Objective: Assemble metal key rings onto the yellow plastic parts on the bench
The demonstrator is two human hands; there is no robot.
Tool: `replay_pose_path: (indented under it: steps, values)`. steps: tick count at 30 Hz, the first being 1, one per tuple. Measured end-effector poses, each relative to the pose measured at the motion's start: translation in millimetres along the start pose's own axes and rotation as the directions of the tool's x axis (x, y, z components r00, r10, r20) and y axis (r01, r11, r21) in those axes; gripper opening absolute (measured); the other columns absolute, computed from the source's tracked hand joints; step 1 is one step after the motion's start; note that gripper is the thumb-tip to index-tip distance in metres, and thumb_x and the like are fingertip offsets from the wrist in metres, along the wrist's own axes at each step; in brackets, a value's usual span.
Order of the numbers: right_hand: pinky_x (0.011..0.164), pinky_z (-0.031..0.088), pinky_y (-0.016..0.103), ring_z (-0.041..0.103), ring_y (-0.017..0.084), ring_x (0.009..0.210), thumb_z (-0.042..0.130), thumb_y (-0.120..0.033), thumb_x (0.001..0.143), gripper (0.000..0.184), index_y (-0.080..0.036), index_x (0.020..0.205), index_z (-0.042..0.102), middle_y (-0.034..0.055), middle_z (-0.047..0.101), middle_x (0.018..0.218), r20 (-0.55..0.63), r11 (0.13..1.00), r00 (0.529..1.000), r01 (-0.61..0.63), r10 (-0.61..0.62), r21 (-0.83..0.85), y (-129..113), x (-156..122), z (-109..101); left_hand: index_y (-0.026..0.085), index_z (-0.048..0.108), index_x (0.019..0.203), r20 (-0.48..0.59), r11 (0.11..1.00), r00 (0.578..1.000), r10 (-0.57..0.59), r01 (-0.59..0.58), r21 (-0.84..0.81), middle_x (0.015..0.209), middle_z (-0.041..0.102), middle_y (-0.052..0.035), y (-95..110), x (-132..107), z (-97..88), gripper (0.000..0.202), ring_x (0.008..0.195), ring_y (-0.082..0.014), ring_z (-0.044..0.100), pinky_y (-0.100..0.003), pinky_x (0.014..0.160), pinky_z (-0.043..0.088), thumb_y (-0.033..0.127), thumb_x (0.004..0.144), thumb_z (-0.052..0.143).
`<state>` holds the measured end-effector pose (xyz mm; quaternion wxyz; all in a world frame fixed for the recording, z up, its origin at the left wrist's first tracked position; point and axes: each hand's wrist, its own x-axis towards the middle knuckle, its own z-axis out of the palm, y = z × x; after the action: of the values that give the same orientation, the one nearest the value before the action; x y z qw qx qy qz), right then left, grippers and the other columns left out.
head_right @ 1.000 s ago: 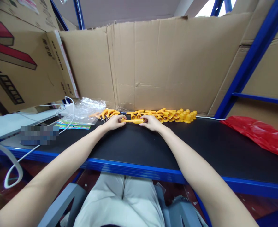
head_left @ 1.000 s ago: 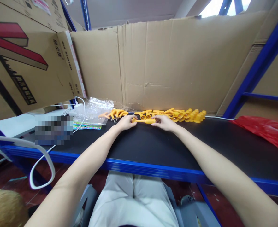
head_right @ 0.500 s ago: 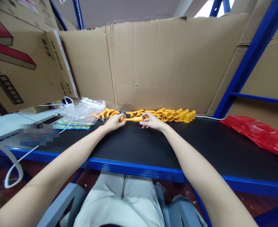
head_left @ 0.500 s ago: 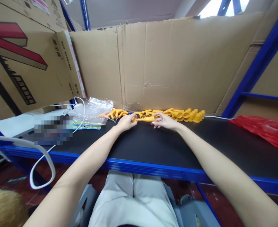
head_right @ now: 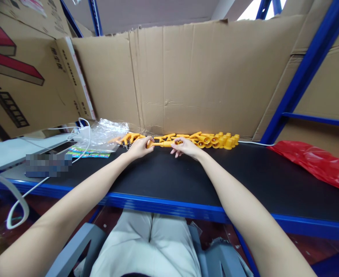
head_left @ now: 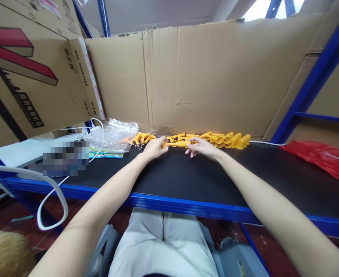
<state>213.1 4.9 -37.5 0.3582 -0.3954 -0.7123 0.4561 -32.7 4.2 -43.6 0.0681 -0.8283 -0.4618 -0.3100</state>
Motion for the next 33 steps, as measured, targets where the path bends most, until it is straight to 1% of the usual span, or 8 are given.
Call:
replay_pose_path:
  steps: [2,4,7,10,18,23,29,33]
  values:
    - [0.053,0.046,0.025,0.059,0.011,0.049,0.068,-0.033,0.073,0.042,-0.017,0.1,0.04,0.0037,0.069,0.07,-0.001,1.0,1.0,0.023,-0.023,-0.009,0.7,-0.1,-0.3,0.021,0.057,0.098,-0.001,1.0,1.0,0.004,-0.004,-0.01,0.068,0.06,-0.0001,-0.1,0.1,-0.6,0.025,0.063,-0.0156,0.056,-0.024,0.058,0.037,0.031,0.076,0.054]
    - [0.053,0.045,0.025,0.058,0.011,0.047,0.068,-0.034,0.073,0.041,-0.017,0.099,0.04,0.0026,0.068,0.067,-0.002,0.999,0.999,0.045,-0.045,-0.031,0.6,-0.3,-0.4,0.021,0.057,0.098,0.001,1.0,1.0,0.011,-0.011,-0.022,0.067,0.059,0.0003,0.2,-0.3,-1.4,0.026,0.062,-0.0152,0.055,-0.023,0.058,0.037,0.034,0.076,0.055]
    - [0.052,0.044,0.025,0.057,0.011,0.046,0.064,-0.039,0.075,0.037,-0.017,0.094,0.042,0.0031,0.068,0.066,-0.009,0.997,0.998,0.055,-0.055,-0.061,-0.7,-0.8,-0.3,0.02,0.057,0.097,0.0,0.999,1.0,0.013,-0.013,-0.037,0.066,0.057,0.0006,1.2,-1.0,-2.4,0.03,0.06,-0.0147,0.054,-0.023,0.056,0.036,0.041,0.075,0.057]
    - [0.053,0.044,0.025,0.057,0.011,0.046,0.063,-0.045,0.075,0.037,-0.017,0.089,0.043,0.0034,0.067,0.065,-0.014,0.996,0.998,0.057,-0.058,-0.073,-2.0,-1.5,-0.2,0.02,0.057,0.097,-0.003,0.999,1.0,0.013,-0.013,-0.048,0.065,0.057,0.0009,1.4,-1.2,-2.4,0.033,0.06,-0.0142,0.053,-0.022,0.056,0.035,0.044,0.074,0.058]
    - [0.048,0.04,0.024,0.057,0.012,0.042,0.062,-0.056,0.072,0.044,-0.017,0.086,0.046,0.0025,0.065,0.058,-0.022,0.992,0.997,0.074,-0.076,-0.106,-2.5,-1.7,0.7,0.02,0.057,0.097,-0.009,0.998,1.0,0.01,-0.011,-0.064,0.066,0.056,0.0012,0.6,-1.1,-2.3,0.034,0.06,-0.0138,0.052,-0.022,0.057,0.034,0.045,0.073,0.059]
    - [0.047,0.039,0.023,0.058,0.011,0.043,0.057,-0.062,0.072,0.047,-0.016,0.072,0.05,0.0044,0.066,0.06,-0.018,0.99,0.996,0.084,-0.087,-0.113,-4.6,-2.8,0.8,0.02,0.056,0.096,-0.017,0.998,1.0,0.016,-0.017,-0.054,0.068,0.057,0.0008,3.9,-1.6,-4.7,0.033,0.061,-0.014,0.052,-0.022,0.057,0.034,0.044,0.073,0.06]
    - [0.044,0.04,0.023,0.057,0.011,0.042,0.056,-0.063,0.072,0.049,-0.015,0.063,0.053,0.0051,0.065,0.058,-0.016,0.994,0.998,0.059,-0.061,-0.087,-7.0,-2.6,4.1,0.02,0.056,0.096,0.003,0.999,1.0,0.02,-0.02,-0.03,0.067,0.057,0.0009,5.3,-1.7,-6.2,0.032,0.062,-0.0145,0.053,-0.023,0.058,0.035,0.043,0.074,0.059]
    - [0.038,0.036,0.022,0.054,0.011,0.036,0.049,-0.063,0.077,0.052,-0.014,0.061,0.054,0.006,0.061,0.049,-0.066,0.999,0.997,-0.037,0.035,-0.032,-4.7,-0.1,8.1,0.02,0.055,0.097,-0.035,0.998,0.998,0.055,-0.056,-0.025,0.075,0.06,-0.0008,7.4,-2.0,-8.0,0.03,0.068,-0.0151,0.055,-0.023,0.062,0.037,0.04,0.074,0.06]
